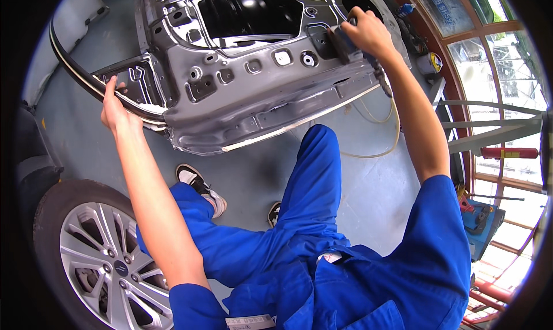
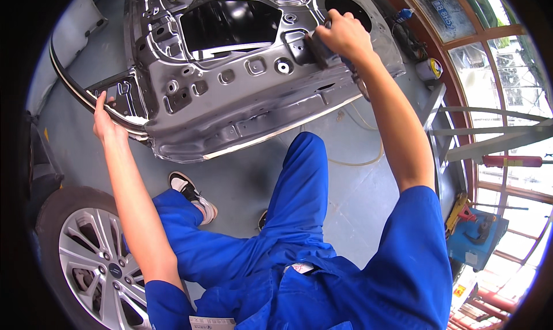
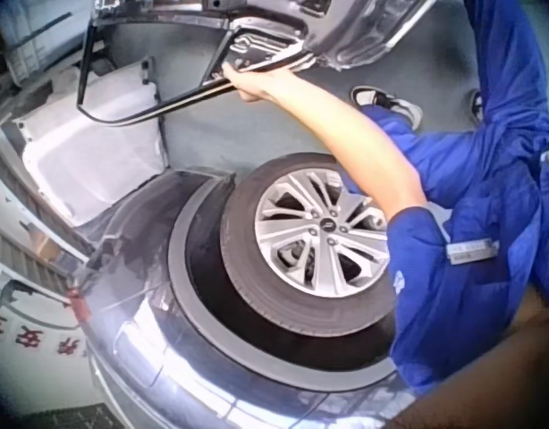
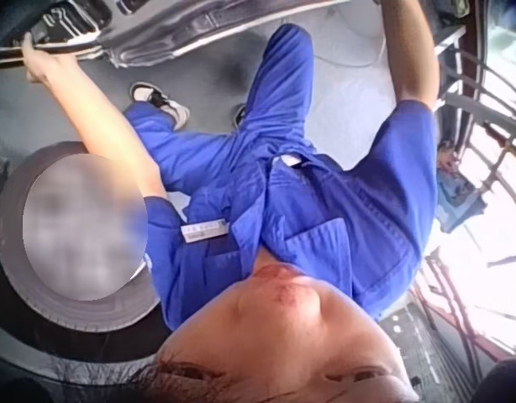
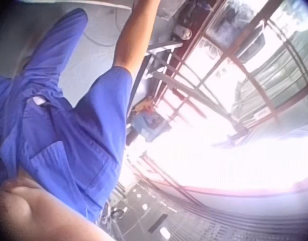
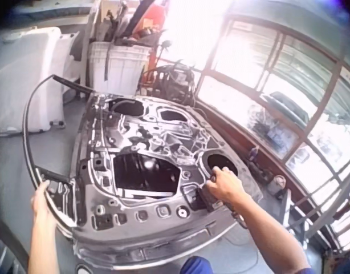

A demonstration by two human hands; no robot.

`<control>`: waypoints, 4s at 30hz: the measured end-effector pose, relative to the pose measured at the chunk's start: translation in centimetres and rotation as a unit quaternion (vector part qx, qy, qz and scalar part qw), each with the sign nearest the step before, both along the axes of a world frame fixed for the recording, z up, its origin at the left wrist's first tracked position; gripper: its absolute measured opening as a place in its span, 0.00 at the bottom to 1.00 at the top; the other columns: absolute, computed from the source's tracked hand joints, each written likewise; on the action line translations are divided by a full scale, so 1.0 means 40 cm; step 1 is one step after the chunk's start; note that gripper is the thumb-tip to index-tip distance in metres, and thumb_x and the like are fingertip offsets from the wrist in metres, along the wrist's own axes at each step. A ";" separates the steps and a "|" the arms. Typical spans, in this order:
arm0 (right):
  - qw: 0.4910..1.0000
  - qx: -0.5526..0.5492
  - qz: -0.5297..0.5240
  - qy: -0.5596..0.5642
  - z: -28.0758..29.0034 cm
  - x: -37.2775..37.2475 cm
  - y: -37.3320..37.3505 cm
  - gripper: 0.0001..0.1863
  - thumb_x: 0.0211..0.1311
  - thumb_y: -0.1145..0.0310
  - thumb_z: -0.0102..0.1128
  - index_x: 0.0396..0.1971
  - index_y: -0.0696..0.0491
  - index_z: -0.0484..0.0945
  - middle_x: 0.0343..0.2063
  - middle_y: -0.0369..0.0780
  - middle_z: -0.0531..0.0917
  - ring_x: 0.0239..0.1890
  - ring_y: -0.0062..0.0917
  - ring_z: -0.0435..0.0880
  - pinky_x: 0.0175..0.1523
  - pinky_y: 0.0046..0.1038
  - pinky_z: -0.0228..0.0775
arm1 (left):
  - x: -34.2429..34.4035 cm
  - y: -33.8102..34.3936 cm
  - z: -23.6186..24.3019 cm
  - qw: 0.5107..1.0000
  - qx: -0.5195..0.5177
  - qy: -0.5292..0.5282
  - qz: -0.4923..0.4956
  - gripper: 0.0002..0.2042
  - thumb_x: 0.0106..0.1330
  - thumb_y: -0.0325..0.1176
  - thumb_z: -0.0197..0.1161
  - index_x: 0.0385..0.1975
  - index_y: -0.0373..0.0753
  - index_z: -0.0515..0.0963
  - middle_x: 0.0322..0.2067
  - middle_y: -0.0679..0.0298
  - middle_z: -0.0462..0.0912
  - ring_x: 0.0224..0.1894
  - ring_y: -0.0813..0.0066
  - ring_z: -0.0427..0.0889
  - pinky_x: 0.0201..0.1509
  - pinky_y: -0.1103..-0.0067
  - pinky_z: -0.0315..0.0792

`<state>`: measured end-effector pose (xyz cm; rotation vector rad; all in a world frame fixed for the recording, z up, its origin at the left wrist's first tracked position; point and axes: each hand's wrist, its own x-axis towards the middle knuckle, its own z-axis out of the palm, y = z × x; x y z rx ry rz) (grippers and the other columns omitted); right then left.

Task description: The person uses a pneumatic sander to smooth the surface of a car door and a door frame trim piece. They hold the parts with one hand while operating the sander with the other, moving systematically across the surfaces.

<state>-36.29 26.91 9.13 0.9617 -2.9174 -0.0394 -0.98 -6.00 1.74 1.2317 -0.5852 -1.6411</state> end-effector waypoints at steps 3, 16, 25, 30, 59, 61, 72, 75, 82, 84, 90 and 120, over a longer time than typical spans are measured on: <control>1.000 -0.003 -0.030 0.004 -0.014 -0.081 -0.059 0.31 0.57 0.46 0.54 0.57 0.48 0.73 0.55 0.54 0.75 0.57 0.48 0.76 0.60 0.44 0.69 | 0.007 -0.020 -0.020 1.000 0.003 -0.008 -0.003 0.09 0.56 0.28 0.71 0.29 0.32 0.76 0.26 0.60 0.77 0.24 0.67 0.81 0.27 0.69 0.81; 0.998 -0.021 0.056 0.006 -0.024 -0.036 -0.002 0.28 0.57 0.47 0.55 0.51 0.52 0.75 0.48 0.55 0.78 0.52 0.49 0.78 0.57 0.44 0.70 | 0.011 -0.028 -0.024 1.000 -0.005 -0.027 0.009 0.07 0.56 0.28 0.68 0.25 0.32 0.77 0.25 0.60 0.77 0.25 0.68 0.79 0.30 0.73 0.78; 1.000 0.004 0.009 -0.001 -0.022 -0.069 0.018 0.31 0.57 0.47 0.55 0.55 0.52 0.74 0.50 0.57 0.77 0.54 0.48 0.78 0.58 0.44 0.70 | 0.016 -0.038 -0.034 0.999 -0.028 -0.044 0.000 0.07 0.57 0.27 0.67 0.28 0.30 0.78 0.27 0.60 0.79 0.28 0.69 0.80 0.32 0.75 0.78; 0.997 -0.035 0.039 0.057 -0.020 -0.139 -0.082 0.30 0.58 0.46 0.52 0.54 0.53 0.74 0.50 0.56 0.77 0.55 0.50 0.77 0.59 0.46 0.70 | 0.036 -0.062 -0.072 0.998 -0.028 -0.018 -0.052 0.07 0.58 0.28 0.66 0.28 0.31 0.78 0.28 0.60 0.79 0.29 0.69 0.81 0.35 0.74 0.80; 0.999 -0.019 0.044 0.002 -0.001 -0.091 -0.074 0.28 0.56 0.47 0.54 0.50 0.52 0.75 0.48 0.54 0.77 0.54 0.48 0.76 0.57 0.45 0.70 | 0.020 -0.033 -0.048 0.998 -0.041 -0.050 -0.026 0.08 0.58 0.29 0.65 0.29 0.30 0.76 0.28 0.59 0.78 0.27 0.67 0.82 0.32 0.73 0.81; 0.999 -0.032 0.001 0.032 -0.009 -0.150 -0.029 0.28 0.57 0.47 0.55 0.51 0.51 0.75 0.49 0.53 0.77 0.55 0.48 0.76 0.58 0.44 0.70 | 0.005 -0.033 -0.063 0.998 -0.041 -0.040 -0.024 0.08 0.58 0.29 0.65 0.30 0.30 0.76 0.27 0.59 0.78 0.26 0.68 0.82 0.31 0.74 0.80; 0.997 -0.046 -0.004 0.065 -0.014 -0.185 -0.073 0.29 0.57 0.47 0.54 0.53 0.52 0.75 0.52 0.56 0.76 0.55 0.49 0.76 0.60 0.44 0.69 | 0.026 -0.056 -0.087 0.998 -0.023 -0.037 -0.037 0.08 0.59 0.29 0.65 0.30 0.29 0.76 0.29 0.58 0.80 0.27 0.66 0.83 0.32 0.73 0.83; 0.999 -0.022 0.027 0.020 -0.021 -0.155 -0.019 0.28 0.56 0.48 0.56 0.52 0.51 0.76 0.49 0.55 0.78 0.54 0.49 0.77 0.59 0.43 0.69 | 0.032 -0.051 -0.058 0.997 -0.030 -0.073 -0.020 0.08 0.59 0.28 0.65 0.31 0.29 0.77 0.30 0.57 0.80 0.28 0.66 0.83 0.33 0.73 0.83; 0.991 -0.102 0.043 0.078 -0.023 -0.186 -0.097 0.22 0.53 0.55 0.59 0.42 0.55 0.77 0.39 0.55 0.78 0.44 0.50 0.79 0.51 0.44 0.71 | 0.045 -0.072 -0.090 0.997 -0.029 -0.053 -0.054 0.08 0.60 0.29 0.64 0.31 0.29 0.77 0.31 0.57 0.81 0.30 0.66 0.83 0.35 0.72 0.83; 0.994 -0.079 0.056 0.044 -0.015 -0.157 -0.036 0.21 0.54 0.54 0.58 0.42 0.55 0.77 0.39 0.56 0.78 0.46 0.49 0.78 0.52 0.44 0.70 | 0.048 -0.077 -0.077 0.996 -0.036 -0.064 -0.040 0.09 0.61 0.29 0.64 0.32 0.29 0.77 0.31 0.57 0.81 0.30 0.65 0.83 0.35 0.72 0.83; 0.993 -0.101 0.056 0.035 -0.015 -0.180 -0.071 0.23 0.55 0.54 0.56 0.42 0.58 0.76 0.41 0.57 0.79 0.45 0.52 0.79 0.51 0.45 0.70 | 0.036 -0.081 -0.100 0.996 -0.031 -0.073 -0.040 0.09 0.61 0.30 0.64 0.32 0.29 0.78 0.31 0.56 0.81 0.32 0.64 0.84 0.37 0.71 0.83; 0.985 -0.041 0.067 0.156 -0.005 -0.161 0.021 0.27 0.56 0.47 0.59 0.50 0.50 0.77 0.49 0.54 0.76 0.55 0.49 0.74 0.57 0.46 0.72 | 0.071 -0.100 -0.102 0.995 -0.026 -0.061 -0.072 0.08 0.60 0.31 0.63 0.29 0.31 0.78 0.31 0.56 0.82 0.30 0.64 0.84 0.35 0.70 0.82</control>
